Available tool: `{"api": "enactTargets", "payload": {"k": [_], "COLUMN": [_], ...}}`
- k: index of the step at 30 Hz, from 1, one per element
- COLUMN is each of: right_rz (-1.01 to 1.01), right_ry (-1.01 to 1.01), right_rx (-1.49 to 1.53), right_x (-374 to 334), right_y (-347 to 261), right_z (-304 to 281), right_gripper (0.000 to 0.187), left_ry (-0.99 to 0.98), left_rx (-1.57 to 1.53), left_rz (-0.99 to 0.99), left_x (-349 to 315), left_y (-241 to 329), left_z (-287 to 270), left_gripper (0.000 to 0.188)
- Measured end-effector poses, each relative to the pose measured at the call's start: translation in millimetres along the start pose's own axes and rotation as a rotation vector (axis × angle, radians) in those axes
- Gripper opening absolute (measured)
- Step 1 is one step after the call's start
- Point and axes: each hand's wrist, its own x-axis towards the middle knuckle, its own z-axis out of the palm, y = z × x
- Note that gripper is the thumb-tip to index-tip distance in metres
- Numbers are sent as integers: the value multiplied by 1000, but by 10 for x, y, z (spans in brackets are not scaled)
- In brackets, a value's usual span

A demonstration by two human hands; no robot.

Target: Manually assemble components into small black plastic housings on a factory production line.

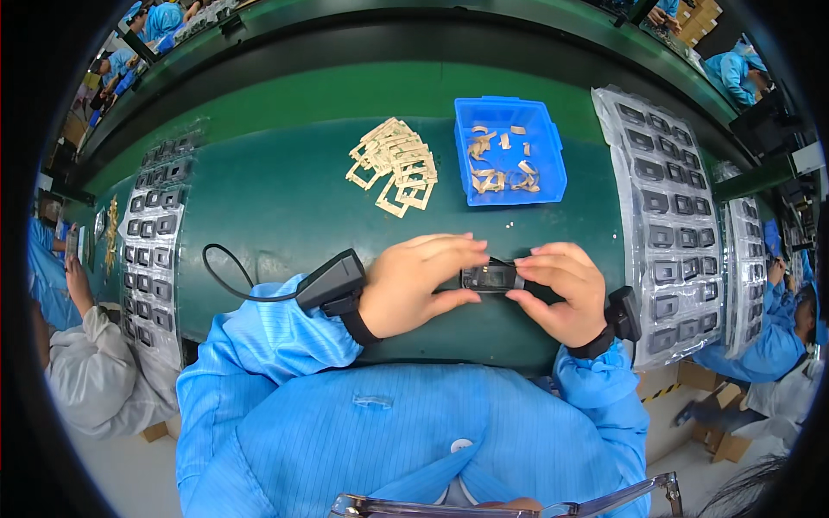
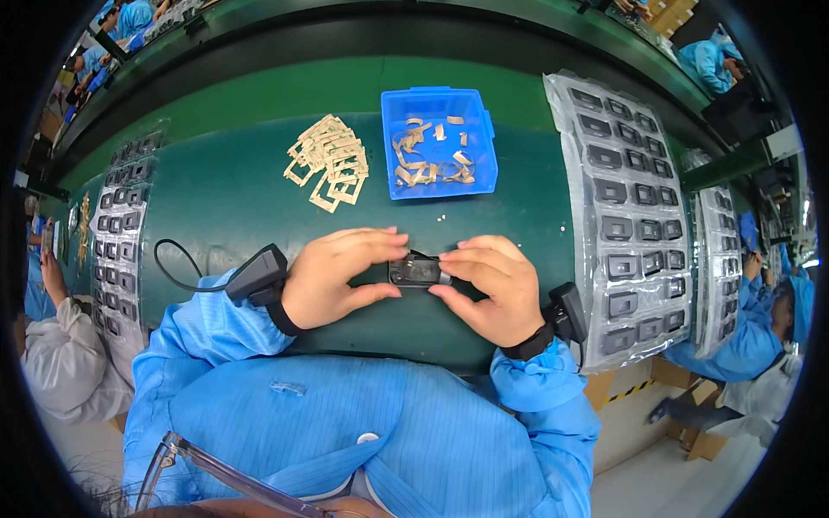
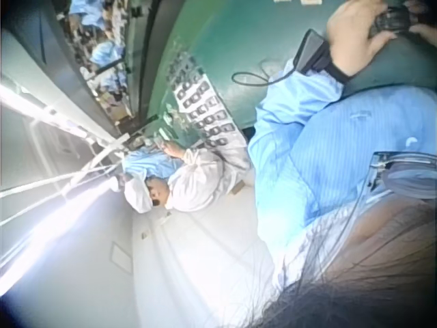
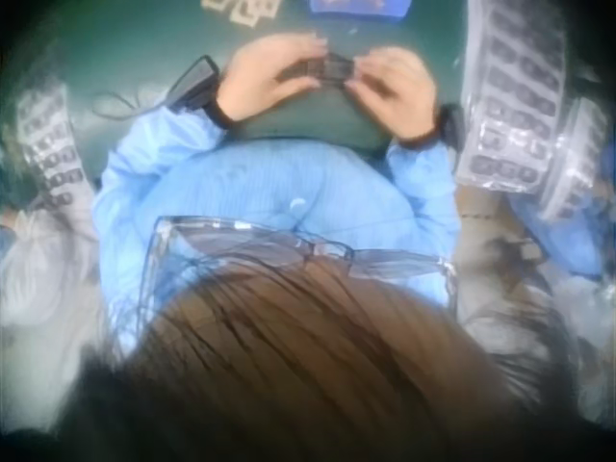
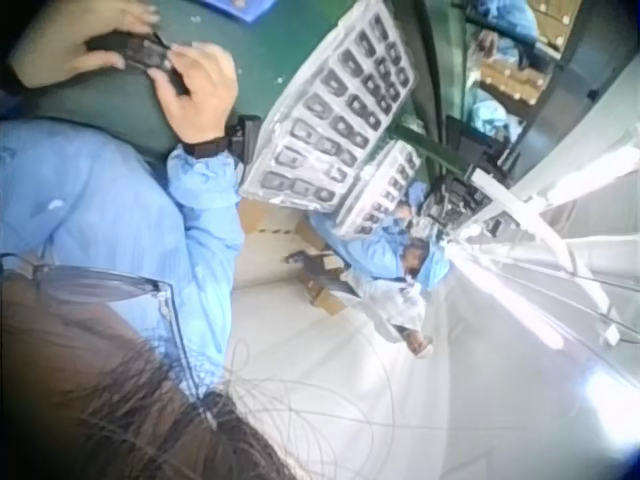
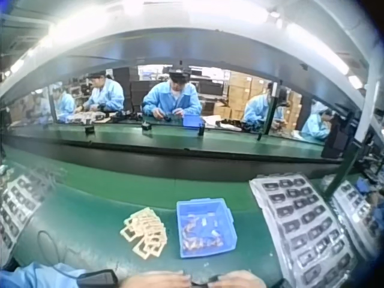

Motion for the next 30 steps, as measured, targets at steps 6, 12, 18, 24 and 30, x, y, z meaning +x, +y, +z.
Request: {"api": "enactTargets", "payload": {"k": [6, 12, 18, 24, 30], "right_rz": [-56, -71, -52, -42, -21], "right_ry": [-112, -92, -111, -117, -149], "right_rx": [-32, -95, -87, -104, -67], "right_x": [-29, -13, -20, -23, -16], "right_y": [157, 197, 204, 217, 236], "right_z": [1, 40, 57, 56, 39], "right_gripper": [30, 31, 32, 33, 34], "left_ry": [-107, -130, -157, -169, -193], "left_rx": [128, 179, 234, 296, 301], "left_rz": [54, 66, 89, 107, 108], "left_x": [-86, -40, -48, -15, 10], "left_y": [-67, -74, -84, -49, -46], "left_z": [48, 46, 75, 59, 40], "left_gripper": [39, 37, 37, 37, 35]}}
